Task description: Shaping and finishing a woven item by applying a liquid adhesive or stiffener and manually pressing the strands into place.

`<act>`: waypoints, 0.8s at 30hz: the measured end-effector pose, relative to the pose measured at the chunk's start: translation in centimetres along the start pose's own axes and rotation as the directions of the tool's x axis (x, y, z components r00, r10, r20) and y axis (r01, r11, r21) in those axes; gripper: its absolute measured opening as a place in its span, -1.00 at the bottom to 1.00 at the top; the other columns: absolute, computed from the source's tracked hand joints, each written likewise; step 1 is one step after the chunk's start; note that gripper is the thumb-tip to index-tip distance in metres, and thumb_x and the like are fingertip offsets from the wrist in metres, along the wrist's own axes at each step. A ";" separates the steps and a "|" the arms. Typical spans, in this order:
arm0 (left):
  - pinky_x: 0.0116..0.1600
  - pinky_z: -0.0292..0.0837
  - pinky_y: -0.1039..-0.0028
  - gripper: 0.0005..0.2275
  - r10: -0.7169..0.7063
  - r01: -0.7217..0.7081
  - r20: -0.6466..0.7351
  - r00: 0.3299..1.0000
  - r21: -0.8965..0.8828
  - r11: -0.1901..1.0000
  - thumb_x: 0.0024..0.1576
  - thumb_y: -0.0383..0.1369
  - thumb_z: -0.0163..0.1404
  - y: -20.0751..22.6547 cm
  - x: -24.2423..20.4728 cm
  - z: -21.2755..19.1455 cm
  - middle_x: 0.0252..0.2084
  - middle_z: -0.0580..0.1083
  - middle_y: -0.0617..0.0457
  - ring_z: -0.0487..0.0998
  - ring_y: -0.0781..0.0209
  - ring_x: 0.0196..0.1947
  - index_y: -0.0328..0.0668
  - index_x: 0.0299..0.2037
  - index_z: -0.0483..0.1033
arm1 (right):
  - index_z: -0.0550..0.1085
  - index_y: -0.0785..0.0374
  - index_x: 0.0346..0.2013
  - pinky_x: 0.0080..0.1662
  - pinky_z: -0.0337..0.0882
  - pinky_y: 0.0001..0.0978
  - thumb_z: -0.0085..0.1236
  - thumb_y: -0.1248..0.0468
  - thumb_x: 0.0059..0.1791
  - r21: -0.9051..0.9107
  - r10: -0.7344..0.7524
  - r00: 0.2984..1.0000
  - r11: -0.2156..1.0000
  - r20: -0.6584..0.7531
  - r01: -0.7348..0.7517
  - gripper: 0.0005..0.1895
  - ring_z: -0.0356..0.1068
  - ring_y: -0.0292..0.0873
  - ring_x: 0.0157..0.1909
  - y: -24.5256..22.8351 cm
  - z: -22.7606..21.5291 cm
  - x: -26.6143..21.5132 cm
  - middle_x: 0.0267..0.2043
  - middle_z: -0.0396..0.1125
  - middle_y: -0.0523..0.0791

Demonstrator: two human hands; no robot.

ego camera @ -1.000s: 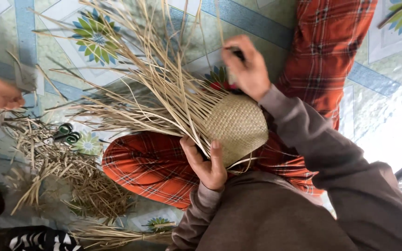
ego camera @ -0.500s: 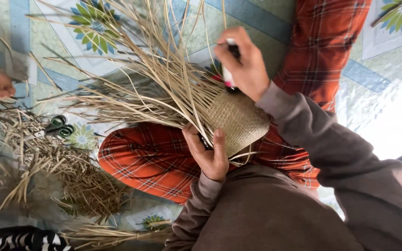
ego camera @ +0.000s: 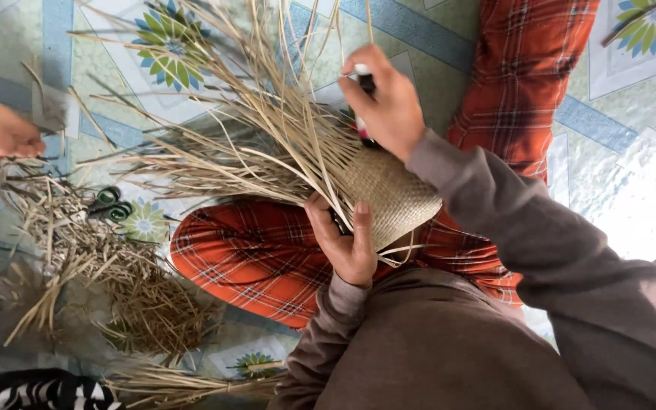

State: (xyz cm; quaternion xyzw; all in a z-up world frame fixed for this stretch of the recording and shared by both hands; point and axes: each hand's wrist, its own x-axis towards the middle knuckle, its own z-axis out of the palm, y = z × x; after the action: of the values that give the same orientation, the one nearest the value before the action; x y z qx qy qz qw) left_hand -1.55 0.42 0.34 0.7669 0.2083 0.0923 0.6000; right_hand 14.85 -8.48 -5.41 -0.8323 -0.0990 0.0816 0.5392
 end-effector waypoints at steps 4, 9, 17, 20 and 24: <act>0.18 0.28 0.27 -0.68 -0.018 0.018 0.007 1.000 -0.002 1.000 0.18 -0.41 -0.03 -0.4 0.0 0.2 0.03 0.28 -0.13 0.33 0.02 -0.02 -0.35 0.11 0.27 | 0.32 0.35 -0.03 0.01 0.30 -0.32 0.02 0.58 0.06 0.128 -0.102 0.979 0.984 -0.174 0.125 -0.77 0.24 -0.13 -0.11 -3.2 -3.5 -5.7 -0.07 0.24 -0.03; 0.14 0.23 0.09 -0.78 0.133 -0.137 -0.085 0.987 -0.046 0.989 0.27 -0.32 0.02 -0.2 0.8 0.7 -0.17 0.24 0.00 0.32 0.11 -0.12 -0.31 -0.06 0.33 | 0.45 0.31 -0.20 -0.03 0.34 -0.18 0.17 0.43 0.09 0.154 -0.162 0.917 0.961 -0.365 0.231 -0.95 0.30 0.00 -0.24 -2.2 -2.8 -6.7 -0.30 0.27 -0.01; 0.07 0.23 0.10 -0.80 0.148 -0.151 -0.092 0.985 -0.019 0.988 0.24 -0.37 0.06 -0.6 0.4 0.7 -0.21 0.25 -0.02 0.35 0.03 -0.16 -0.33 -0.10 0.33 | 0.44 0.28 -0.13 0.01 0.34 -0.12 0.16 0.44 0.08 0.206 -0.048 0.971 0.974 -0.233 0.097 -0.90 0.32 -0.06 -0.18 -2.6 -0.5 -2.6 -0.27 0.32 0.00; 0.08 0.24 0.16 -0.81 0.127 -0.128 -0.095 0.987 -0.005 0.992 0.25 -0.32 0.04 -0.1 0.5 0.7 -0.22 0.23 0.03 0.32 0.10 -0.19 -0.28 -0.14 0.34 | 0.45 0.30 -0.15 -0.01 0.34 -0.17 0.17 0.40 0.11 0.157 -0.098 0.943 0.975 -0.317 0.154 -0.94 0.31 -0.03 -0.21 -3.1 -2.7 -7.1 -0.29 0.30 -0.01; 0.07 0.24 0.20 -0.82 0.147 -0.149 -0.106 0.983 -0.014 0.989 0.27 -0.31 0.02 0.4 1.1 0.8 -0.24 0.20 0.05 0.29 0.14 -0.23 -0.24 -0.19 0.33 | 0.42 0.33 -0.21 -0.10 0.33 -0.20 0.15 0.45 0.08 0.173 -0.166 0.920 0.955 -0.355 0.239 -0.94 0.28 -0.03 -0.31 -3.0 -2.9 -8.1 -0.33 0.28 -0.02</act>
State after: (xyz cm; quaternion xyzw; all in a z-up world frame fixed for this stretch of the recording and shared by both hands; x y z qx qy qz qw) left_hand -0.17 0.06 0.39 0.7679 0.1809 0.1789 0.5879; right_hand 7.45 -11.88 -1.28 -0.7567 -0.0823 -0.1082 0.6395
